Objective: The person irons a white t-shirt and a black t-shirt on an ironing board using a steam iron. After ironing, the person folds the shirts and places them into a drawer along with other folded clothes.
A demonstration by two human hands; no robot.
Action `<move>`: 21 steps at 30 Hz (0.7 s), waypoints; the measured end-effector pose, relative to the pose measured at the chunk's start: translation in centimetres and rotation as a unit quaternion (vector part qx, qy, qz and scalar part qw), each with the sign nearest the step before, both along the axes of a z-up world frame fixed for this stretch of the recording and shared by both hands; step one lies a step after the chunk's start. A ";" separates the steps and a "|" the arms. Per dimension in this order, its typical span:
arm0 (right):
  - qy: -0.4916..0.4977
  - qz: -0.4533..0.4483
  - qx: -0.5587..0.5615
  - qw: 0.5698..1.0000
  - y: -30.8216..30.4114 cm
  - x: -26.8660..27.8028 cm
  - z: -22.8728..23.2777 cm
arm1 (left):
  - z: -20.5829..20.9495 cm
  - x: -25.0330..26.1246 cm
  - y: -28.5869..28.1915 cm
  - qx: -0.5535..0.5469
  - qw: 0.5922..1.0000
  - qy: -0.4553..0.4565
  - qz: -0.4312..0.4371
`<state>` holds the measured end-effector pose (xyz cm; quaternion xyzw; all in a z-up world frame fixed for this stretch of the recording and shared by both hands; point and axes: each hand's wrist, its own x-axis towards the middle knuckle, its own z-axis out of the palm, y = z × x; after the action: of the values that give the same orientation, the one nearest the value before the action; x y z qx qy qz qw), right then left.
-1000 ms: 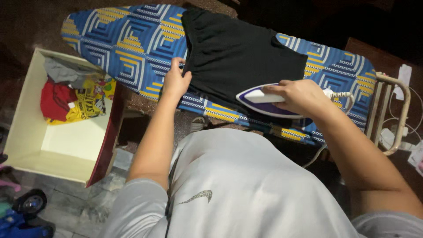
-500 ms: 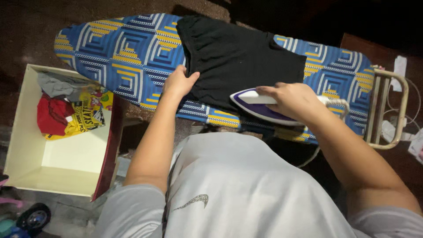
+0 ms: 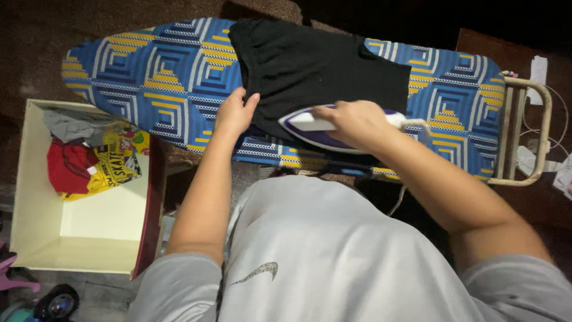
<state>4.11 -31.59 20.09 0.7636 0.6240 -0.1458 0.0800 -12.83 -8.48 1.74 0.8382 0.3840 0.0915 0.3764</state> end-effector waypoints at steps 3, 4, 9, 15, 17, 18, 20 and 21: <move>0.015 -0.011 0.001 1.000 -1.0 0.5 0.8 | 0.1 -0.3 -0.3 -0.020 0.999 -0.029 0.021; 0.010 -0.009 0.000 1.000 -0.6 0.2 0.7 | 0.3 -0.3 -0.2 -0.018 0.999 -0.028 0.021; 0.011 -0.003 0.010 1.000 2.1 -1.5 -0.1 | 1.4 -0.3 -0.6 -0.029 0.999 -0.003 0.016; 0.020 0.005 0.005 1.000 -0.4 0.0 0.4 | 2.1 -0.4 -0.9 0.004 1.000 -0.018 0.023; 0.008 0.004 0.001 1.000 -0.3 -0.3 0.1 | 1.9 -0.5 -0.9 0.014 1.000 -0.008 0.016; 0.006 0.008 0.007 1.000 0.3 -0.6 -0.2 | 1.8 -0.5 -1.0 0.018 1.000 -0.003 0.013; 0.003 0.014 0.021 1.000 2.2 -1.6 -1.1 | 1.7 -0.4 -0.9 0.021 1.000 -0.001 0.013; 0.007 0.010 0.022 1.000 2.5 -1.8 -1.3 | 1.6 -0.3 -0.9 0.023 1.000 0.000 0.012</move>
<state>2.29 -29.08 18.81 0.7576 0.6355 -0.1361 0.0606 -13.12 -9.35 3.37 0.8418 0.3917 0.1049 0.3563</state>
